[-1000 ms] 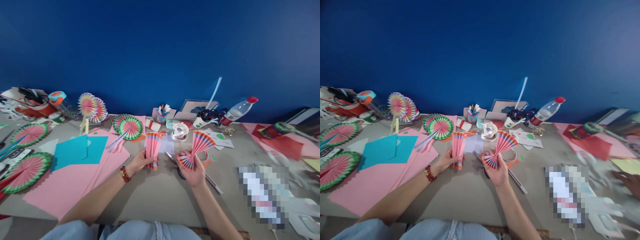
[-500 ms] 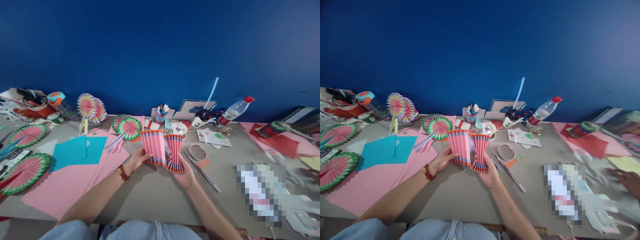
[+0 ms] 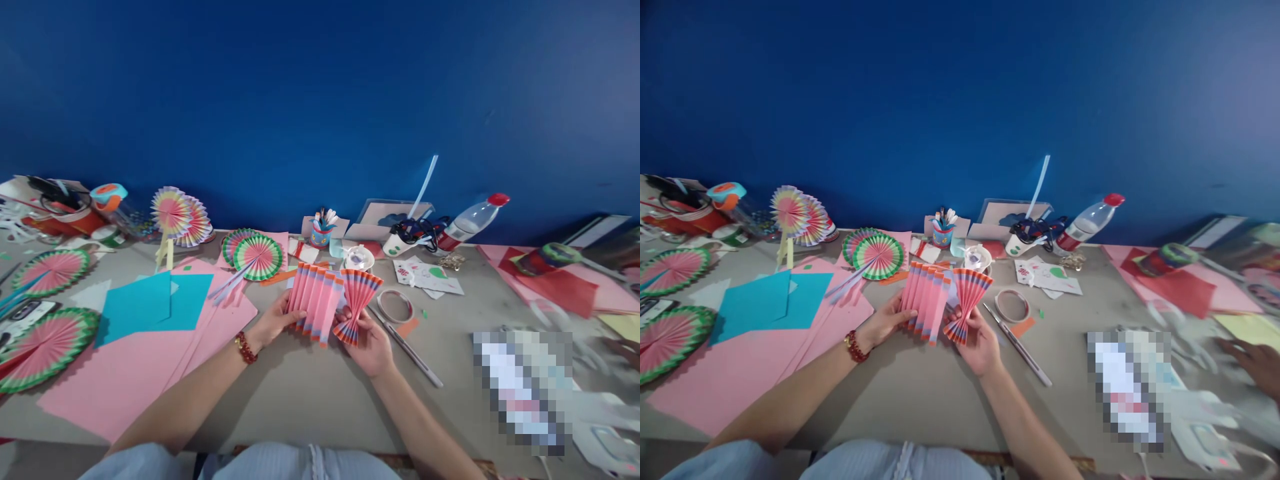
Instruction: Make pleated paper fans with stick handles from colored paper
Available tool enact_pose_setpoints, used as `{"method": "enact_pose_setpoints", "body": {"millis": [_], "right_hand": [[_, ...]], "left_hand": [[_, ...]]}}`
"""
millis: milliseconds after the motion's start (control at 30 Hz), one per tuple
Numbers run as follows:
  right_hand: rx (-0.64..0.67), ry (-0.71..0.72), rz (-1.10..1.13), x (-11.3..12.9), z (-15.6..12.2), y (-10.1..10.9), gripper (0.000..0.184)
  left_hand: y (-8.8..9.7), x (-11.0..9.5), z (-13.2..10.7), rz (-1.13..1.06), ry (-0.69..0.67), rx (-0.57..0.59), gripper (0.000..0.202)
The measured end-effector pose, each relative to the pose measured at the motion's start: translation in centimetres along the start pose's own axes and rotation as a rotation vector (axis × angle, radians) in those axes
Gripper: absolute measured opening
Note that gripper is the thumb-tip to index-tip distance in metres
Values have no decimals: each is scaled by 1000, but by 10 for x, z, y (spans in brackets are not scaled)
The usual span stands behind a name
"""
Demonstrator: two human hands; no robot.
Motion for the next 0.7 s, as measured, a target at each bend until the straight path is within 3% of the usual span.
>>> {"method": "enact_pose_setpoints", "body": {"millis": [133,300,533,700], "right_hand": [[-16,16,-8,0,1,-1,11],[18,-27,-72,-11,-2,-2,12],[-249,8,-261,-24,-8,15,25],[-190,-24,-330,-26,-7,4,36]], "left_hand": [[-3,-5,-2,8,-59,-10,53],[-11,-5,-6,8,-16,38,48],[-6,8,-6,-55,61,12,39],[-12,3,-9,92,71,111,43]]}}
Point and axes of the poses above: each hand's wrist, its own z-axis towards the middle knuckle, its own y-axis out of the back of the hand, x = y × z, the point moved 3 cm from there along z, towards the middle knuckle, and after that the axes turned 15 degrees about x, right-handed, at the moved point
